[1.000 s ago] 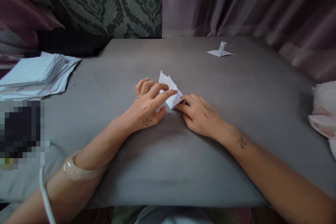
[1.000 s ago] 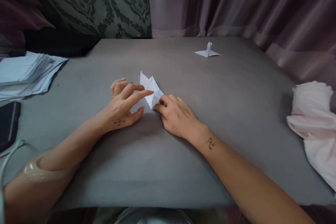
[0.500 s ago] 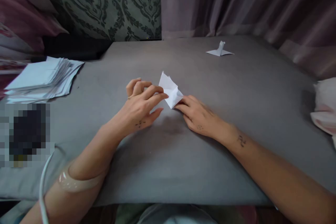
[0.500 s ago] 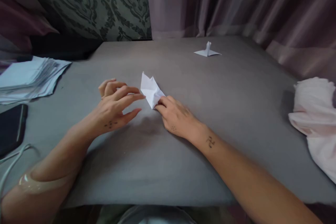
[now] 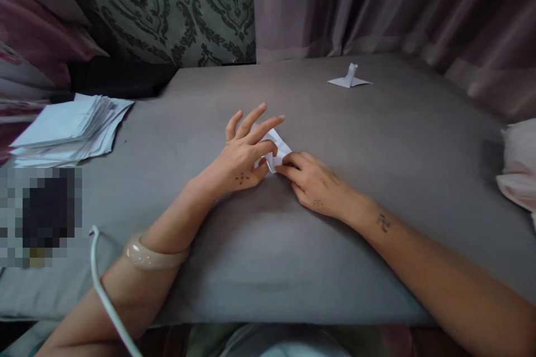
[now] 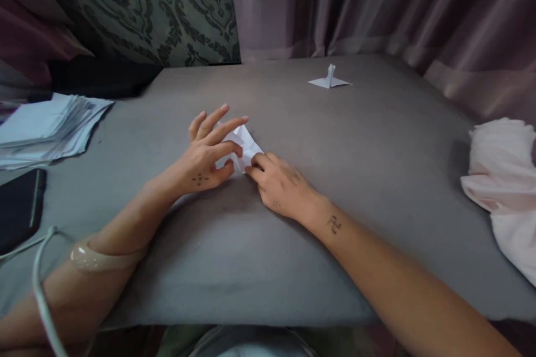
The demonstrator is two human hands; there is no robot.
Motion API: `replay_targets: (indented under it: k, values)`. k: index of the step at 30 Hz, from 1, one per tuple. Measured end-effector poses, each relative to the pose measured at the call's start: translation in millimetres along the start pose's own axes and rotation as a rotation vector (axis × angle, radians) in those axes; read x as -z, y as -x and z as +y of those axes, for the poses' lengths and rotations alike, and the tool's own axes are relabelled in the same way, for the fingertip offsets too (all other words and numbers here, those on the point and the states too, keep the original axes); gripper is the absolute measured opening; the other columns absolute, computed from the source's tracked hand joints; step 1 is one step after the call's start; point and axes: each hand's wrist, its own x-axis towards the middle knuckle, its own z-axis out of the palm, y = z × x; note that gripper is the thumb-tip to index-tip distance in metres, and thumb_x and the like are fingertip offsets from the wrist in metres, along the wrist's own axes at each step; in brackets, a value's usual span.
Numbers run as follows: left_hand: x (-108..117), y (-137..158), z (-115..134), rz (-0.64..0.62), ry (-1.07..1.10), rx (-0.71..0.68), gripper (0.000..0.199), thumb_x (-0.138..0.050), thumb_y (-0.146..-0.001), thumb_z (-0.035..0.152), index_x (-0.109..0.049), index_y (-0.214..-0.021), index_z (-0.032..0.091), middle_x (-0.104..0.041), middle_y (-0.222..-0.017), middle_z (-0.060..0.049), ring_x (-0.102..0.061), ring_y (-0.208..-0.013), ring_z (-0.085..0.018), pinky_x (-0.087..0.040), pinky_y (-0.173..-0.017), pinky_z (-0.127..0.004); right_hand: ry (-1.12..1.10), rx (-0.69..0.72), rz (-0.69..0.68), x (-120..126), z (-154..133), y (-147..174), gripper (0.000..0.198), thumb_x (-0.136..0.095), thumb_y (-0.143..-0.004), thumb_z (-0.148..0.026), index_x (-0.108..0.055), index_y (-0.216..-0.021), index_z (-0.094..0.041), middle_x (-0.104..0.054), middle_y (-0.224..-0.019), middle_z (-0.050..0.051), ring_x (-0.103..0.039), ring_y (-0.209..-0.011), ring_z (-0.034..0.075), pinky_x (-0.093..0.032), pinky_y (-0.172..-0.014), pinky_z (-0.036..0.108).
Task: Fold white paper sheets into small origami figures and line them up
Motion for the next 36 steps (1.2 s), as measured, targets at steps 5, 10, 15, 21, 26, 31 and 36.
replay_targets:
  k: [5, 10, 15, 21, 26, 31, 36]
  values:
    - [11.1, 10.9, -4.3, 0.02, -0.026, 0.042, 0.01, -0.059, -0.084, 0.028, -0.062, -0.092, 0.023, -0.05, -0.144, -0.003, -0.023, -0.144, -0.029, -0.007, -0.117, -0.054, 0.002, -0.004, -0.008, 1.0, 0.1, 0.8, 0.038, -0.04, -0.088, -0.006, -0.063, -0.116, -0.017, -0.059, -0.112, 0.01, -0.051, -0.099, 0.022, -0.045, -0.081, 0.035]
    - [19.6, 13.6, -7.1, -0.01, -0.009, 0.034, 0.013, -0.059, -0.088, 0.033, -0.062, -0.082, 0.022, -0.06, -0.132, -0.004, -0.035, -0.138, -0.028, -0.01, -0.116, -0.054, 0.004, -0.007, -0.016, 1.9, 0.7, 0.9, 0.038, -0.039, -0.088, -0.006, -0.063, -0.116, -0.017, -0.059, -0.111, 0.01, -0.05, -0.098, 0.021, -0.044, -0.078, 0.034]
    - [25.6, 13.3, 2.7, -0.037, 0.045, 0.052, 0.018, -0.056, -0.09, 0.032, -0.061, -0.077, 0.021, -0.071, -0.099, -0.002, -0.057, -0.113, -0.022, -0.017, -0.113, -0.05, 0.002, -0.006, -0.02, 1.7, 1.0, 1.8, 0.037, -0.039, -0.089, -0.006, -0.062, -0.117, -0.016, -0.059, -0.112, 0.01, -0.05, -0.098, 0.02, -0.043, -0.075, 0.032]
    - [20.9, 15.0, 6.3, 0.038, 0.052, 0.125, 0.013, -0.054, -0.091, 0.03, -0.059, -0.084, 0.021, -0.065, -0.075, 0.002, -0.06, -0.08, -0.015, -0.025, -0.109, -0.046, 0.01, 0.003, -0.012, 2.4, 0.0, 2.7, 0.038, -0.04, -0.088, -0.006, -0.06, -0.118, -0.018, -0.059, -0.111, 0.01, -0.05, -0.096, 0.02, -0.04, -0.067, 0.03]
    - [18.5, 12.6, 9.1, 0.03, 0.107, 0.174, 0.027, -0.05, -0.094, 0.029, -0.055, -0.119, 0.023, -0.068, -0.082, 0.001, -0.061, -0.087, -0.016, -0.025, -0.108, -0.045, 0.011, 0.01, -0.026, 3.3, 0.2, 2.5, 0.038, -0.039, -0.09, -0.008, -0.061, -0.119, -0.02, -0.058, -0.111, 0.009, -0.05, -0.095, 0.02, -0.039, -0.068, 0.03]
    - [21.5, 12.3, 11.0, -0.047, 0.122, 0.133, 0.026, -0.053, -0.088, 0.025, -0.062, -0.113, 0.025, -0.067, -0.088, -0.001, -0.058, -0.091, -0.017, -0.021, -0.11, -0.047, -0.003, 0.015, -0.033, 1.9, 1.3, 2.8, 0.04, -0.039, -0.089, -0.007, -0.061, -0.12, -0.021, -0.057, -0.11, 0.009, -0.049, -0.096, 0.02, -0.041, -0.073, 0.032]
    - [20.7, 11.6, 10.1, -0.078, 0.139, 0.087, 0.039, -0.047, -0.085, 0.013, -0.058, -0.12, 0.026, -0.067, -0.093, -0.001, -0.056, -0.095, -0.018, -0.018, -0.113, -0.049, -0.008, 0.027, -0.027, 1.1, 2.4, 2.7, 0.04, -0.039, -0.09, -0.008, -0.06, -0.121, -0.021, -0.057, -0.11, 0.009, -0.049, -0.095, 0.02, -0.042, -0.076, 0.033]
